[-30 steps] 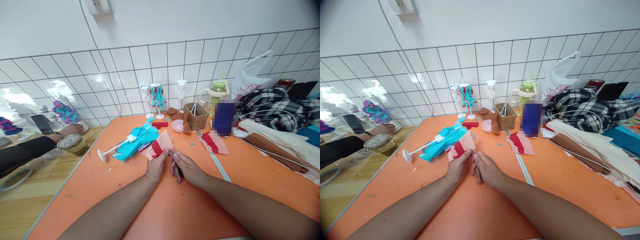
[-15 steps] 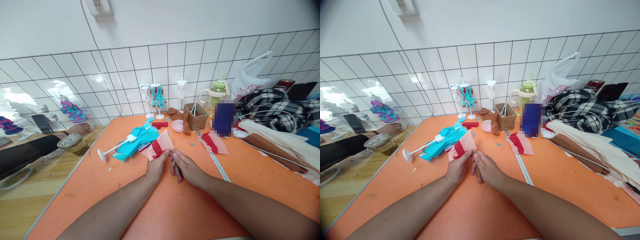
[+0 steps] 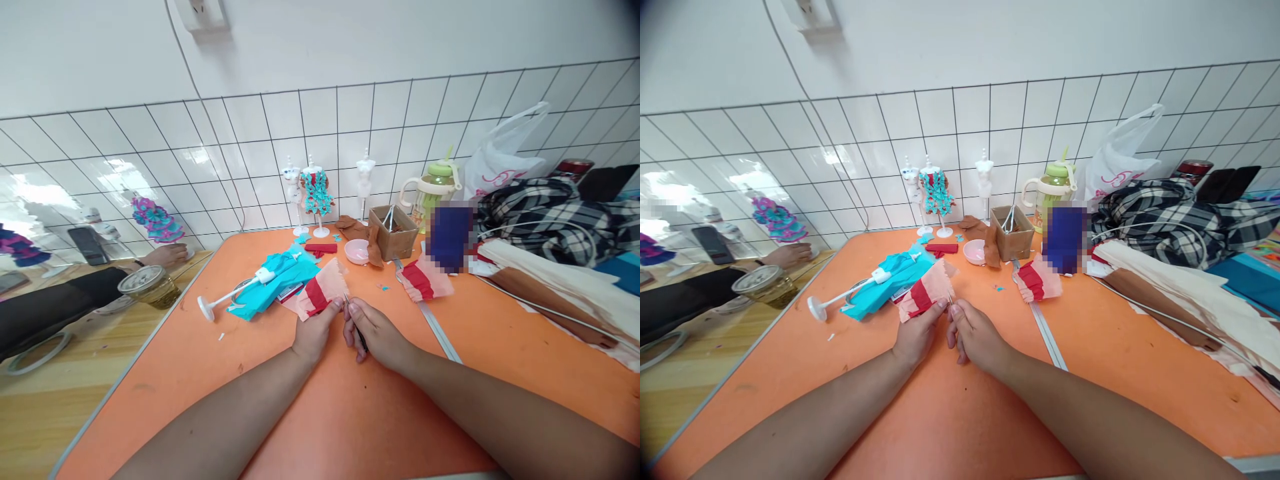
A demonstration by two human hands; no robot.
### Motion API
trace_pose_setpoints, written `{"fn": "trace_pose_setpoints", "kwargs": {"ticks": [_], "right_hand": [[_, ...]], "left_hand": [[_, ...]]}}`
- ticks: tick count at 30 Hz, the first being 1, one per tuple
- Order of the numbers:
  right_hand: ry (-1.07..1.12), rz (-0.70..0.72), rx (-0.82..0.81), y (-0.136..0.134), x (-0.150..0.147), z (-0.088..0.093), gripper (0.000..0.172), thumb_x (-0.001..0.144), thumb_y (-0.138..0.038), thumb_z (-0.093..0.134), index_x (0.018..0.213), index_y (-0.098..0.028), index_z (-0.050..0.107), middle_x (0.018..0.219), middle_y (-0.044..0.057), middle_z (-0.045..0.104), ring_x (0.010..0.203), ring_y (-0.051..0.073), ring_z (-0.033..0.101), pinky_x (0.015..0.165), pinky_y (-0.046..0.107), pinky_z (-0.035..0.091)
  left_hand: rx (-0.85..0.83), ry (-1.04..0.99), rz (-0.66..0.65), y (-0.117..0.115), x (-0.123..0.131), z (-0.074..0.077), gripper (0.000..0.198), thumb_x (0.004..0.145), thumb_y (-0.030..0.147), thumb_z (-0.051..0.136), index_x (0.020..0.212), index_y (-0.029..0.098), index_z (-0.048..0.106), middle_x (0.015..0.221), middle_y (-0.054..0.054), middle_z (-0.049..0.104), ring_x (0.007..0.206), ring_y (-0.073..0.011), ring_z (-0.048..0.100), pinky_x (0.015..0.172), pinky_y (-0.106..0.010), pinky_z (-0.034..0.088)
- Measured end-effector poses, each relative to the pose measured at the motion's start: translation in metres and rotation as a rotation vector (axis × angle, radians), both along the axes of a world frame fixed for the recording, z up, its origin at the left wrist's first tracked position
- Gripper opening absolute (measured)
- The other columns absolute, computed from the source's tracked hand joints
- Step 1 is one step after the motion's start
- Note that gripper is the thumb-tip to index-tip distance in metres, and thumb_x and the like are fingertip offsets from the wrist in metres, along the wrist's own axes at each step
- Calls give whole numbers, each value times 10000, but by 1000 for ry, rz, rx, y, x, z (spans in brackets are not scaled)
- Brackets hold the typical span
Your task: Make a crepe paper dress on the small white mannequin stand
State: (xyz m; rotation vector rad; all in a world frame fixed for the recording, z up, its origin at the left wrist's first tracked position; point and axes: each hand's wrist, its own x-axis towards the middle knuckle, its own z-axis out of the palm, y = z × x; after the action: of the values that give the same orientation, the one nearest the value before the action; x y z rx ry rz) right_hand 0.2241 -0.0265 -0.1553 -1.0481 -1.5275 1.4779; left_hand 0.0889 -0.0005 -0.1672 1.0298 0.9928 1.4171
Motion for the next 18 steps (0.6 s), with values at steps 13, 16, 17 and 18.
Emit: {"fn": "trace_pose_setpoints", "kwargs": {"ticks": [13,16,17,18], "right_hand": [[-31,0,-15,-1,-1,3,480,908,-677,250,893,-219,393,618,-58,572,325,74,458,343,204,354],[-37,5,-23,0,0,4,489,904,-682,246,892,-218,398,601,-59,567,326,78,459,348,207,355],[-42,5,-20,0,0,4,488,907,-679,245,889,-217,398,597,-59,566,328,78,462,353,207,355],[-46,4,-16,0,0,5,486,909,-676,244,886,-216,399,594,-59,566,331,77,465,358,207,354]], "left_hand": [[63,21,-8,-2,0,4,225,699,349,763,819,189,659,782,-19,678,831,-199,629,852,-363,489],[57,44,1,-3,-1,5,253,699,359,763,860,192,663,803,-23,678,828,-202,626,836,-366,492],[52,47,3,-3,-1,5,261,695,362,764,864,192,662,801,-22,675,821,-203,626,819,-363,495],[50,49,-1,-4,-1,5,261,694,365,765,857,192,659,788,-20,669,822,-207,627,805,-360,497]]}}
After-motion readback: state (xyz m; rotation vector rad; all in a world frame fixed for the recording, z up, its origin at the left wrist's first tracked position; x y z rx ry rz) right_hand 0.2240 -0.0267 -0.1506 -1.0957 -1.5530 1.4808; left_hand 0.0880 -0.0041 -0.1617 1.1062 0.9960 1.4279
